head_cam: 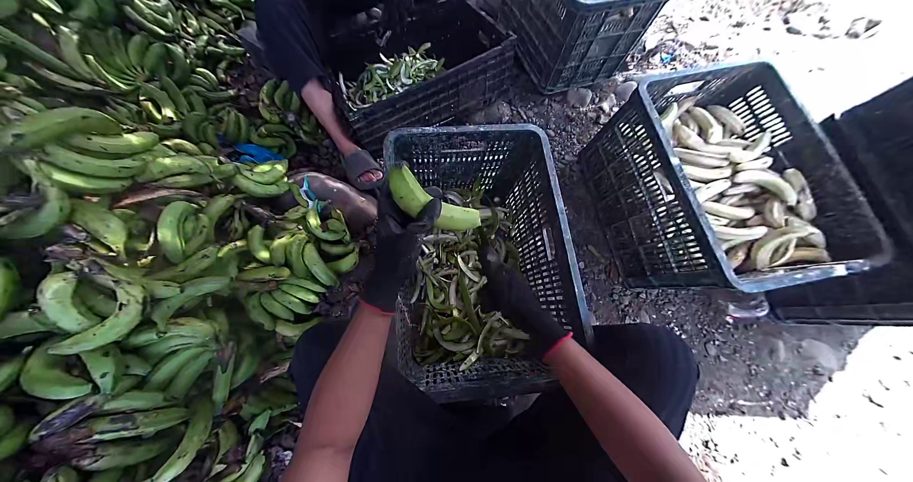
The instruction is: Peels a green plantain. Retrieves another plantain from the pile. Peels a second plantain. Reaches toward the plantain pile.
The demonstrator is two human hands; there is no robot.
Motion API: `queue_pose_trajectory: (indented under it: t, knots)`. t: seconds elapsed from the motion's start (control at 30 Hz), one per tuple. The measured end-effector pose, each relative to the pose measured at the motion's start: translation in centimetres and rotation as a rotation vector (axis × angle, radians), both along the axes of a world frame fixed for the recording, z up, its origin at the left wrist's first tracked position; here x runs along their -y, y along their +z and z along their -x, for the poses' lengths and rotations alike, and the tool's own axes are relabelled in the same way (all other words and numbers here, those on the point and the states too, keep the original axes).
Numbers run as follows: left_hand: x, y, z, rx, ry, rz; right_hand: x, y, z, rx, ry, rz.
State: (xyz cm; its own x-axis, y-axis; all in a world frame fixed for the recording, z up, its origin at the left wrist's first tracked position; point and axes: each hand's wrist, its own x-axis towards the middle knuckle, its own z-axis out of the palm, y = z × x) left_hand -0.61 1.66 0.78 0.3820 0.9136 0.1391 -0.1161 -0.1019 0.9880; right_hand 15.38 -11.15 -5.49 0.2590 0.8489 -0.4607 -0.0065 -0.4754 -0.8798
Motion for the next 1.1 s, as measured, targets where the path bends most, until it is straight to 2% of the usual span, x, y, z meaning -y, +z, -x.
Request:
queue_pose_trajectory:
  t: [0.13,0.3,0.4,0.5,0.67,0.8,0.9,1.0,1.03,1.1]
  knots:
    - [-0.9,-0.5,-0.1,0.168,-0.014,0.213,-1.5,4.0,-4.0,0.333,0.198,-0.242]
    - [-0.2,-2.7,-0.1,0.142,-0.052,0.298,-1.8,3.6,-4.5,0.653,0.449,-0.226]
    - [0.7,-2.6,0.1,0.059,-0.034,0.337,-1.1,1.7,-3.3,0.786,0.436,-0.283]
    - [-0.2,-2.1,-0.4,0.082,-0.015,0.277,-0.9,1.9,-2.6,0.899,0.357,-0.33]
    - [1.5,-2.6,-0.3,-0.153,0.035,0.284,-2.0,2.3,-1.5,0.875,0.218,-0.185]
    - [3.1,-3.3,-2.6,-0.172,0.061,0.353,-3.1,1.1,-1.5,0.786,-0.027,-0.11]
    - [4.8,-3.7,-4.7,-0.196,0.04,0.449,-3.1,1.0,-4.1,0.694,-0.131,-0.136]
    - [4.1,-4.0,-4.1,-0.14,-0.036,0.438,-2.1,2.1,-4.7,0.647,-0.096,-0.235]
    - [3.2,-4.0,-3.8,-0.089,-0.022,0.399,-1.4,2.3,-4.3,0.619,-0.052,-0.285]
    - [1.0,-3.6,-3.7,0.068,0.084,0.348,-1.2,3.0,-3.1,0.58,0.028,-0.258]
